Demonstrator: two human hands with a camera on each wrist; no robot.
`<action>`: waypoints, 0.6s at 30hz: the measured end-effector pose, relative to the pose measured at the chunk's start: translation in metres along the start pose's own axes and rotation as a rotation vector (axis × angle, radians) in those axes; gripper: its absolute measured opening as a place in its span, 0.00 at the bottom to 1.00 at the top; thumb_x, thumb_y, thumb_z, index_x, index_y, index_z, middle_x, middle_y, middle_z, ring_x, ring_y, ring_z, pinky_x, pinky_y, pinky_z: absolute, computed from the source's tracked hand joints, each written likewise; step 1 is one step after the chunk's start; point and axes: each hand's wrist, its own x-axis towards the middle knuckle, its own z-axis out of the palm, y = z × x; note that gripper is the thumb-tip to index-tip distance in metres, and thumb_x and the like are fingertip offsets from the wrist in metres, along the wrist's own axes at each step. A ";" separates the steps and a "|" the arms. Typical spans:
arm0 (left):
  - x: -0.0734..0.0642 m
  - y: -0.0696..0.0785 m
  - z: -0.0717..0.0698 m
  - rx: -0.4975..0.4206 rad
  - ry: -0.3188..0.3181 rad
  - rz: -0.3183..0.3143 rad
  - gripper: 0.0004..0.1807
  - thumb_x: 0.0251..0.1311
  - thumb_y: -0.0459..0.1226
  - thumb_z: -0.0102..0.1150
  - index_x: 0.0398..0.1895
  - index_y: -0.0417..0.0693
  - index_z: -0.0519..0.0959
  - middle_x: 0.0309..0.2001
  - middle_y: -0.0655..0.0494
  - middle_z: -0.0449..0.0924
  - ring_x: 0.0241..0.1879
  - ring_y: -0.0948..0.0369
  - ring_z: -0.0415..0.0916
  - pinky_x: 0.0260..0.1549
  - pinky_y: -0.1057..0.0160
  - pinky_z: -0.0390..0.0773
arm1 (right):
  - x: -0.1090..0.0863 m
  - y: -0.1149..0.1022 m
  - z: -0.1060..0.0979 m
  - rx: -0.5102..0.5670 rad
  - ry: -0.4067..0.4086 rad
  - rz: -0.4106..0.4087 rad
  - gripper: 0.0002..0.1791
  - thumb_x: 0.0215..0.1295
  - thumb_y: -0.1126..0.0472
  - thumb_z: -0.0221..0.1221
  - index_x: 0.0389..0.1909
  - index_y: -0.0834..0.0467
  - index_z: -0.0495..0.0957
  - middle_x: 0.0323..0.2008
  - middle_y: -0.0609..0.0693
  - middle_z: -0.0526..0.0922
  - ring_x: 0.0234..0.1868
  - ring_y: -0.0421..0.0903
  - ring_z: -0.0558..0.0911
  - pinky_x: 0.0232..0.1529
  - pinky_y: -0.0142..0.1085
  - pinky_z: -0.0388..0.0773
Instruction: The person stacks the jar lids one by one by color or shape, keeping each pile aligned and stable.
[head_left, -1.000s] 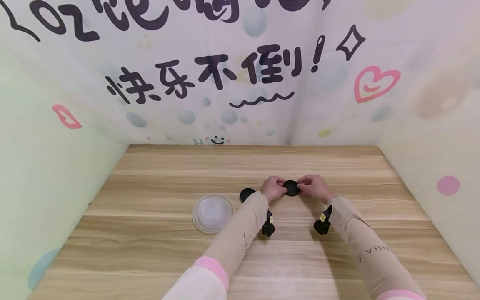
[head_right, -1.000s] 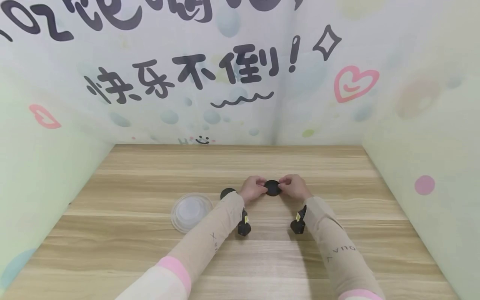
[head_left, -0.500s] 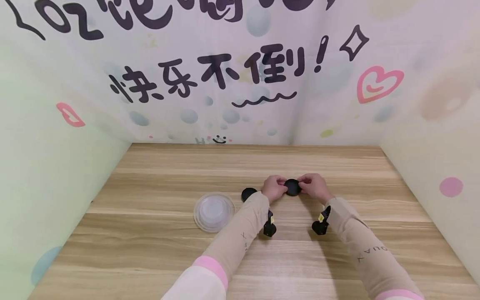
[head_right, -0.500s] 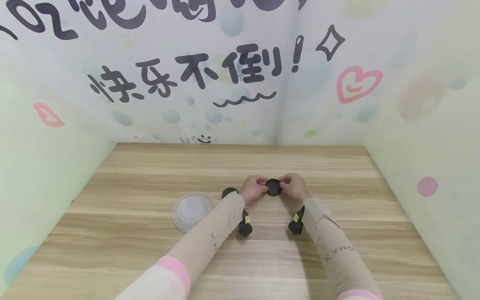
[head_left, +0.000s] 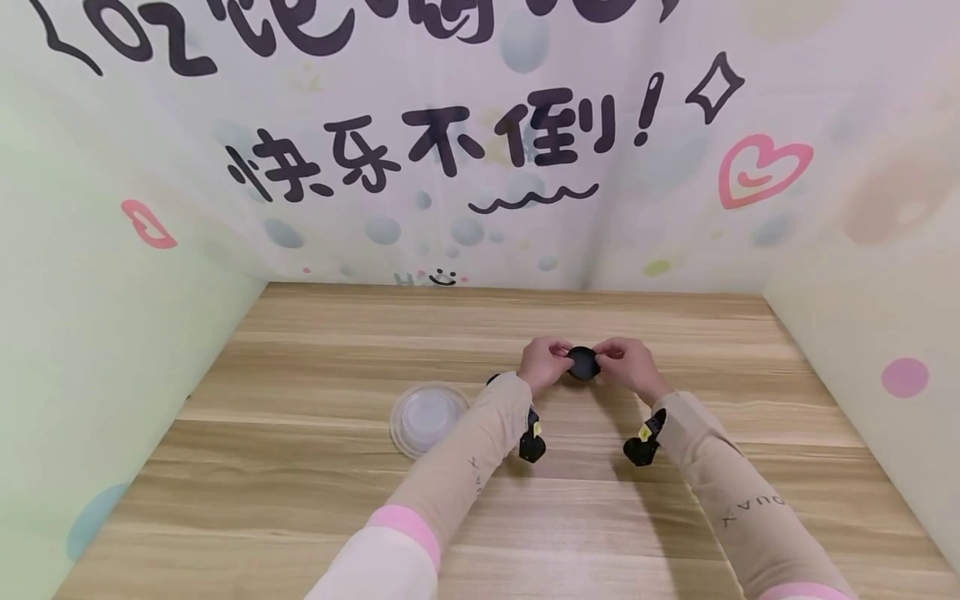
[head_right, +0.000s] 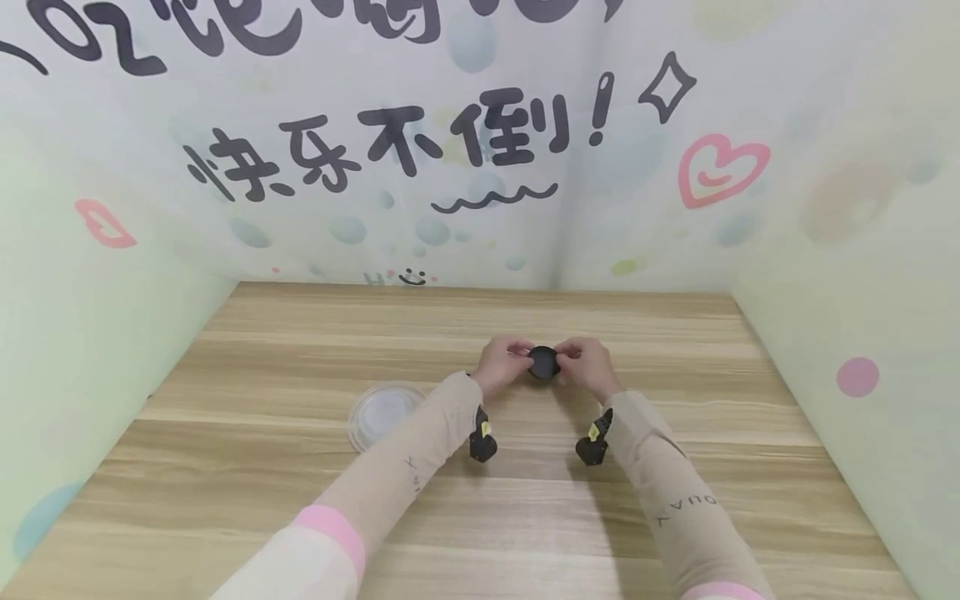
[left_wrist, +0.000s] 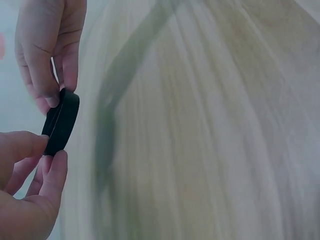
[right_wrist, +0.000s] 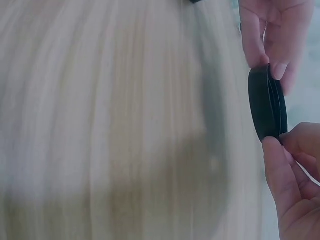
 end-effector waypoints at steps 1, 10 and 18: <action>0.000 0.001 -0.003 0.001 -0.005 -0.001 0.12 0.46 0.26 0.60 0.37 0.39 0.80 0.30 0.51 0.79 0.31 0.63 0.75 0.30 0.75 0.72 | 0.000 -0.002 0.001 0.013 0.000 0.004 0.11 0.58 0.69 0.53 0.41 0.70 0.75 0.37 0.64 0.78 0.33 0.49 0.77 0.31 0.37 0.79; 0.001 0.001 -0.026 -0.047 -0.057 -0.014 0.14 0.45 0.22 0.54 0.38 0.36 0.79 0.30 0.47 0.78 0.28 0.62 0.74 0.23 0.73 0.75 | 0.005 -0.013 0.013 0.118 -0.004 -0.037 0.11 0.57 0.72 0.53 0.40 0.74 0.73 0.36 0.67 0.77 0.34 0.48 0.78 0.37 0.44 0.78; 0.030 -0.035 -0.039 0.027 -0.123 0.077 0.13 0.41 0.24 0.54 0.32 0.42 0.80 0.26 0.52 0.78 0.28 0.62 0.74 0.23 0.70 0.76 | 0.008 -0.026 0.025 0.173 -0.055 -0.052 0.11 0.57 0.73 0.53 0.41 0.74 0.73 0.37 0.67 0.77 0.34 0.48 0.77 0.38 0.46 0.77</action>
